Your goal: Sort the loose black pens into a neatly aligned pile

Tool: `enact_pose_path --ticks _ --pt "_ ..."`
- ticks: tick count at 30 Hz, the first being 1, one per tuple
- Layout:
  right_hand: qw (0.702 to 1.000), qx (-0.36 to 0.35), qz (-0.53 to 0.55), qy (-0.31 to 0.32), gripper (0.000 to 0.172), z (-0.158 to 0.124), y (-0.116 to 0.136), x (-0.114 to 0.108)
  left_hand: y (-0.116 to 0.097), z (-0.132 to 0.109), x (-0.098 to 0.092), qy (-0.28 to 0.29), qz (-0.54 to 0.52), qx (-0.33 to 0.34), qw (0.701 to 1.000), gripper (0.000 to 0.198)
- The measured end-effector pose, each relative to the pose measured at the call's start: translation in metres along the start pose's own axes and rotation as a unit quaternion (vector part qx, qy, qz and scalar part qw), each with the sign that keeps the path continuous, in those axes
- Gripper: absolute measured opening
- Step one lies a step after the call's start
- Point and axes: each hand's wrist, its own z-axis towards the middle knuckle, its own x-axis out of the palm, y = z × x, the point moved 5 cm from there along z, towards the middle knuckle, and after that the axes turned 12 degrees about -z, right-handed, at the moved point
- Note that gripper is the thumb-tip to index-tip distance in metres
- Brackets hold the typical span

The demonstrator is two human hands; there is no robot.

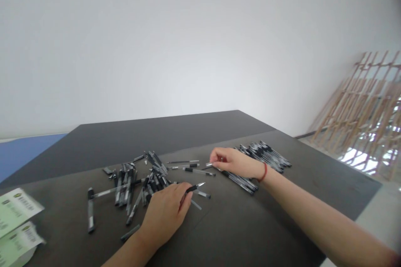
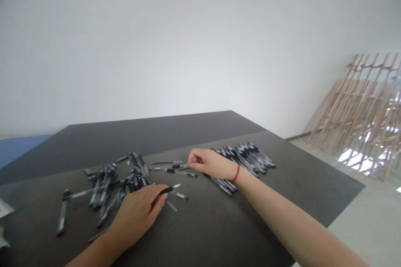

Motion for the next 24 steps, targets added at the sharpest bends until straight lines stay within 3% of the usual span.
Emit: enact_pose_path --ticks 3,8,17,24 --pt "0.997 0.047 0.065 0.014 0.007 -0.032 -0.011 0.016 -0.001 0.000 -0.001 -0.011 0.002 0.015 1.000 0.023" --pt "0.995 0.031 0.099 0.007 0.008 -0.034 0.006 0.044 -0.004 -0.004 0.000 -0.008 0.011 0.045 0.999 0.024" --pt "0.993 0.066 0.095 -0.028 0.005 -0.037 -0.002 0.041 -0.003 -0.004 0.000 -0.005 -0.001 0.040 0.999 0.022" --pt "0.990 0.060 0.125 -0.021 0.007 -0.035 0.009 0.056 -0.010 -0.005 0.004 0.011 0.040 0.072 0.997 0.023"
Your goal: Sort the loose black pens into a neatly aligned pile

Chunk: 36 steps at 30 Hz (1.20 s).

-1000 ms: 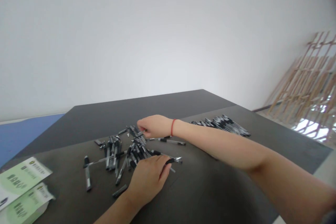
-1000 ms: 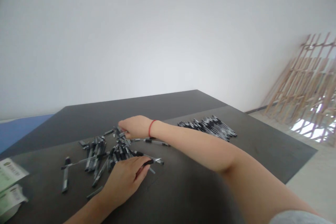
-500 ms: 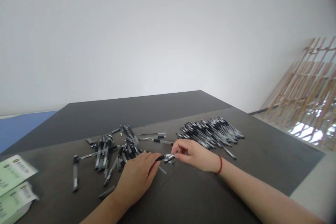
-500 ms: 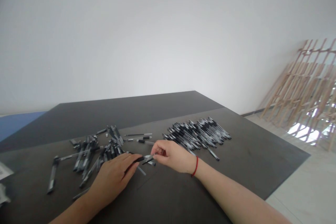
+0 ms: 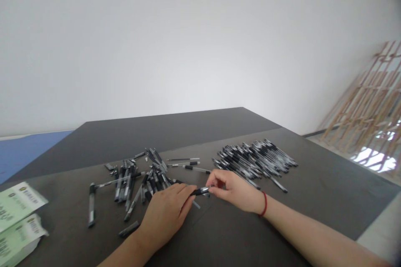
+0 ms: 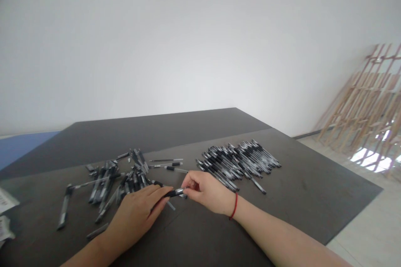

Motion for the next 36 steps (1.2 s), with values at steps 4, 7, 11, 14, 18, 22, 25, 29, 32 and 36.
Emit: enact_pose_path --ticks 4,7,11,14,18,22,25,29,32,36 --pt "1.000 0.005 -0.006 -0.020 0.002 -0.001 -0.001 0.004 -0.002 -0.001 0.000 -0.004 0.032 0.019 0.999 0.023" --pt "1.000 0.002 -0.016 -0.023 0.003 -0.001 -0.002 0.005 -0.004 -0.002 0.000 -0.010 0.041 0.030 0.999 0.023" --pt "1.000 -0.001 -0.021 -0.021 0.004 -0.002 -0.002 0.006 -0.006 -0.003 0.001 -0.007 0.048 0.033 0.998 0.021" --pt "1.000 -0.002 -0.021 -0.019 0.005 -0.002 -0.001 0.007 -0.007 -0.003 0.002 -0.004 0.050 0.035 0.998 0.021" --pt "1.000 0.001 -0.028 -0.015 0.005 -0.003 -0.001 0.008 -0.008 -0.004 0.003 0.001 0.055 0.038 0.998 0.021" --pt "0.999 -0.005 -0.030 -0.013 0.004 -0.004 0.000 0.011 -0.010 -0.006 0.006 0.022 0.065 0.042 0.997 0.021" --pt "0.999 -0.015 -0.041 -0.009 0.004 -0.005 0.004 0.013 -0.013 -0.006 0.008 0.038 0.060 0.045 0.996 0.021" --pt "0.998 -0.022 -0.059 -0.002 0.004 -0.005 0.008 0.005 -0.011 -0.002 0.006 0.022 0.025 0.031 0.999 0.022" --pt "0.997 -0.015 -0.067 -0.042 0.005 -0.002 0.000 -0.016 -0.003 0.000 -0.004 -0.046 -0.016 0.002 0.999 0.033" --pt "0.990 0.060 -0.003 -0.124 0.010 0.000 -0.030 -0.051 0.005 0.001 -0.014 -0.109 -0.052 -0.013 0.993 0.037"
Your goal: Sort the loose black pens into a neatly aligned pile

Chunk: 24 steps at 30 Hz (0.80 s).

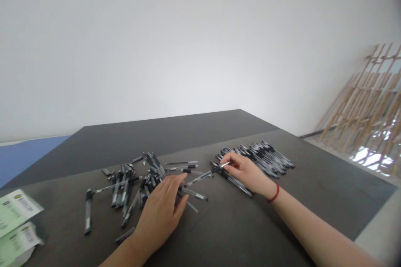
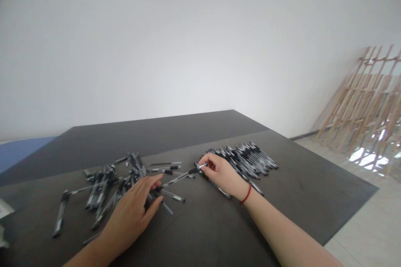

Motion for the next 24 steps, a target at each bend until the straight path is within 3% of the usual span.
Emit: enact_pose_path --ticks 5,8,12,14,19,24 --pt "0.967 0.081 0.238 -0.052 0.021 0.009 -0.022 -0.014 -0.007 -0.001 0.005 0.043 -0.025 0.023 0.998 0.026" --pt "0.960 0.090 0.260 -0.043 0.026 0.011 -0.023 -0.012 -0.011 -0.002 0.009 0.078 -0.024 0.035 0.996 0.019" --pt "0.996 0.071 0.048 0.015 0.024 0.009 -0.019 0.001 -0.013 -0.002 0.012 0.111 -0.004 0.044 0.993 0.014" --pt "0.994 0.027 -0.101 0.040 0.019 0.008 -0.014 0.013 -0.017 -0.003 0.013 0.131 0.006 0.060 0.990 0.013" --pt "0.930 -0.047 -0.363 0.043 0.017 0.009 -0.002 0.044 -0.031 -0.008 0.018 0.200 0.035 0.129 0.971 0.015" --pt "0.863 -0.059 -0.501 -0.018 0.013 0.012 0.012 0.047 -0.037 -0.012 0.021 0.218 0.063 0.181 0.957 0.012"
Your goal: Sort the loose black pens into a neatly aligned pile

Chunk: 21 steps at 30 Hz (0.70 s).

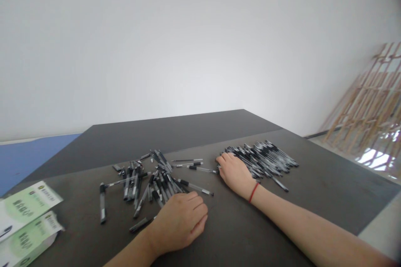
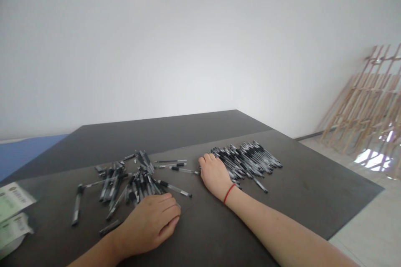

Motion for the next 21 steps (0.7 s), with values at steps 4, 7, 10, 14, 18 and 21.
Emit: enact_pose_path --ticks 4,7,10,14,18,21 --pt "0.998 -0.057 -0.029 -0.023 0.009 0.001 0.017 -0.005 -0.009 0.000 -0.001 0.016 0.015 0.034 0.999 0.010" --pt "0.996 -0.086 -0.019 -0.003 0.011 0.007 0.031 0.001 -0.021 -0.001 0.000 0.037 0.021 0.070 0.997 0.010" --pt "0.997 -0.069 0.003 0.017 0.014 0.018 0.033 0.005 -0.030 -0.003 0.004 0.063 0.023 0.084 0.994 0.012" --pt "0.999 -0.031 0.023 0.015 0.012 0.025 0.019 -0.002 -0.032 -0.002 0.009 0.080 0.016 0.068 0.994 0.013" --pt "0.972 0.022 0.233 0.035 0.013 0.012 -0.004 -0.015 -0.021 0.000 0.009 0.071 0.003 0.015 0.997 0.009" --pt "0.877 0.047 0.463 0.123 0.020 -0.009 -0.007 -0.014 -0.007 0.001 0.005 0.037 -0.011 -0.054 0.998 0.004"
